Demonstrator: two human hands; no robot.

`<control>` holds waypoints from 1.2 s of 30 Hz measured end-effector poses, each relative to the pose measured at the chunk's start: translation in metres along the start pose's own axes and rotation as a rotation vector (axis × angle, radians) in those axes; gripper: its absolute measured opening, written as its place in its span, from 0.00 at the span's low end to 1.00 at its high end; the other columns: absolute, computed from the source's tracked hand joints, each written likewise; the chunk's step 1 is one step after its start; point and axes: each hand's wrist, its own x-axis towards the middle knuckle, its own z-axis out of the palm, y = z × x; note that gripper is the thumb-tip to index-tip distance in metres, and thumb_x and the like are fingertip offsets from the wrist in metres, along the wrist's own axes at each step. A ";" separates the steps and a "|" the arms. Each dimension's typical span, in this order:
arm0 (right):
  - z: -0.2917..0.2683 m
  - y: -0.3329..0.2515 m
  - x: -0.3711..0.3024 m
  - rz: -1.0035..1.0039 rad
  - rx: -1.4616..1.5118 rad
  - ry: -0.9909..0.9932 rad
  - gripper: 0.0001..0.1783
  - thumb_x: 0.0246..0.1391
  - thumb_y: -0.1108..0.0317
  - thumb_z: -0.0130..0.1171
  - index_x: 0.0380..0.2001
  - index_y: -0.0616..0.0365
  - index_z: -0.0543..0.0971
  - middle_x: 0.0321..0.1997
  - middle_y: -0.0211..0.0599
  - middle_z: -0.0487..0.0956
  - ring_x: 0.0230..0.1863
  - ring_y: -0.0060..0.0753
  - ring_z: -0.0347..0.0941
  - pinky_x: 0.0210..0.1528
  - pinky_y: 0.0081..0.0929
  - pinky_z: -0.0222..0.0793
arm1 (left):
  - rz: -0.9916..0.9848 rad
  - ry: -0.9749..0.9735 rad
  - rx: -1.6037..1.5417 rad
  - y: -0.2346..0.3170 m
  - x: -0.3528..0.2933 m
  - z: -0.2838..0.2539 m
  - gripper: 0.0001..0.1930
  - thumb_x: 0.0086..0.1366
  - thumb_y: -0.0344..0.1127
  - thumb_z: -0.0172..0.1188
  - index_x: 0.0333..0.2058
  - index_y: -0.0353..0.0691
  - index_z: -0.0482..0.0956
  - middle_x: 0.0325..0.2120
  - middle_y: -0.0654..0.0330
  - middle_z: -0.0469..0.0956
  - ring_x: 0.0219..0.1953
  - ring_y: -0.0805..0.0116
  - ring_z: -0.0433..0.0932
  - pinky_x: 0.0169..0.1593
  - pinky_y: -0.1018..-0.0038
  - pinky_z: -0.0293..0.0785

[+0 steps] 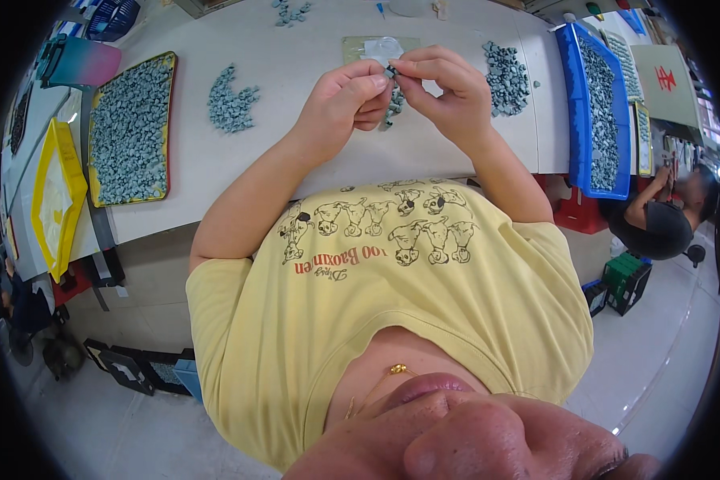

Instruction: The person inserts small black pieces into green plastic components by hand and places the assembled parts onto the workbench.

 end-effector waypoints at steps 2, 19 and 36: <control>0.002 0.002 -0.003 0.056 0.056 -0.001 0.13 0.39 0.86 0.59 0.32 0.64 0.78 0.33 0.37 0.77 0.32 0.25 0.73 0.32 0.16 0.68 | -0.010 -0.058 -0.046 0.000 0.000 -0.001 0.09 0.63 0.36 0.46 0.25 0.40 0.66 0.16 0.71 0.56 0.17 0.81 0.50 0.21 0.82 0.47; 0.003 0.003 0.002 -0.028 0.026 -0.017 0.11 0.36 0.85 0.58 0.28 0.64 0.78 0.28 0.35 0.76 0.29 0.24 0.71 0.31 0.18 0.66 | 0.056 -0.043 -0.017 -0.003 0.000 -0.003 0.12 0.63 0.38 0.47 0.22 0.41 0.62 0.16 0.71 0.56 0.16 0.82 0.50 0.21 0.82 0.47; -0.017 0.028 -0.010 -0.035 -0.422 0.023 0.11 0.41 0.78 0.61 0.32 0.57 0.80 0.27 0.34 0.78 0.23 0.21 0.70 0.23 0.16 0.66 | -0.322 0.239 0.362 0.006 0.003 -0.015 0.11 0.58 0.36 0.46 0.17 0.44 0.62 0.12 0.74 0.54 0.13 0.83 0.48 0.18 0.81 0.43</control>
